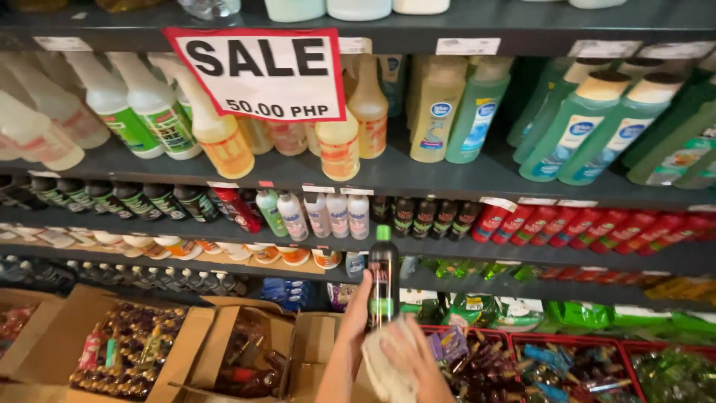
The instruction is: Wiping down shampoo and conditioner bottles on a retail shelf using a cloth.
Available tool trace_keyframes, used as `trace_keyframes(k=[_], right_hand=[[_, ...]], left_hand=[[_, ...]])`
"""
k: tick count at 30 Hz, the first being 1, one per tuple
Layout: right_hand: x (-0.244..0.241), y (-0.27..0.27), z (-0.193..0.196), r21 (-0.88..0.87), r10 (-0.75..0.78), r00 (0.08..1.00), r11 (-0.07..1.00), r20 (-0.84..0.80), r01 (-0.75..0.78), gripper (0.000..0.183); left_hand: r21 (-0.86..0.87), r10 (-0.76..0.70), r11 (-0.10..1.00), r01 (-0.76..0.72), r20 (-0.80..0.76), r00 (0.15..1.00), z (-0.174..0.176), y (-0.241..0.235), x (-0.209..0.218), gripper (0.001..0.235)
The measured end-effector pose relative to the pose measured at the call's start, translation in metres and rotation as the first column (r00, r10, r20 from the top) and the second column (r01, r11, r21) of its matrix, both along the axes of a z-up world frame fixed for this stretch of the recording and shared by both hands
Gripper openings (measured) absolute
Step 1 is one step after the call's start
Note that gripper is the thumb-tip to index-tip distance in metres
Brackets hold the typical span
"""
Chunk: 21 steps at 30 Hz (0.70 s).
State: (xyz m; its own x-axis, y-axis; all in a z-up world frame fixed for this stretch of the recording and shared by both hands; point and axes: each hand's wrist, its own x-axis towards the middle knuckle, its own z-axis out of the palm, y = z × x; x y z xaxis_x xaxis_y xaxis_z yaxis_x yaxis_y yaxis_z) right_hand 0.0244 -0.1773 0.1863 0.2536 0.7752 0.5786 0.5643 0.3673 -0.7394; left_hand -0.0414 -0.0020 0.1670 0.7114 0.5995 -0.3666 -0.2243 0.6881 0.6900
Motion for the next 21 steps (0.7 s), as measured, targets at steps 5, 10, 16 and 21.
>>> trace_keyframes(k=[5, 10, 16, 21], right_hand=[[0.013, 0.04, 0.07, 0.01, -0.313, 0.948, 0.95, 0.051, 0.313, 0.079], [-0.004, 0.026, 0.064, -0.166, -0.24, 0.853, 0.969, -0.464, 0.182, 0.083], [-0.005, 0.006, -0.001, -0.127, -0.105, 0.854, 0.991, -0.51, 0.045, 0.078], [0.032, 0.047, 0.077, -0.119, -0.383, 0.923, 0.919, -0.035, 0.377, 0.061]], left_hand=[[0.127, 0.144, 0.985, -0.116, -0.24, 0.96, -0.02, -0.021, 0.005, 0.062], [0.05, 0.142, 0.989, -0.135, -0.16, 0.977, -0.025, -0.019, 0.007, 0.061], [-0.013, 0.114, 0.993, -0.12, -0.217, 0.97, -0.051, -0.015, 0.005, 0.061], [-0.017, -0.049, 0.999, 0.047, -0.173, 0.984, -0.022, -0.032, 0.006, 0.061]])
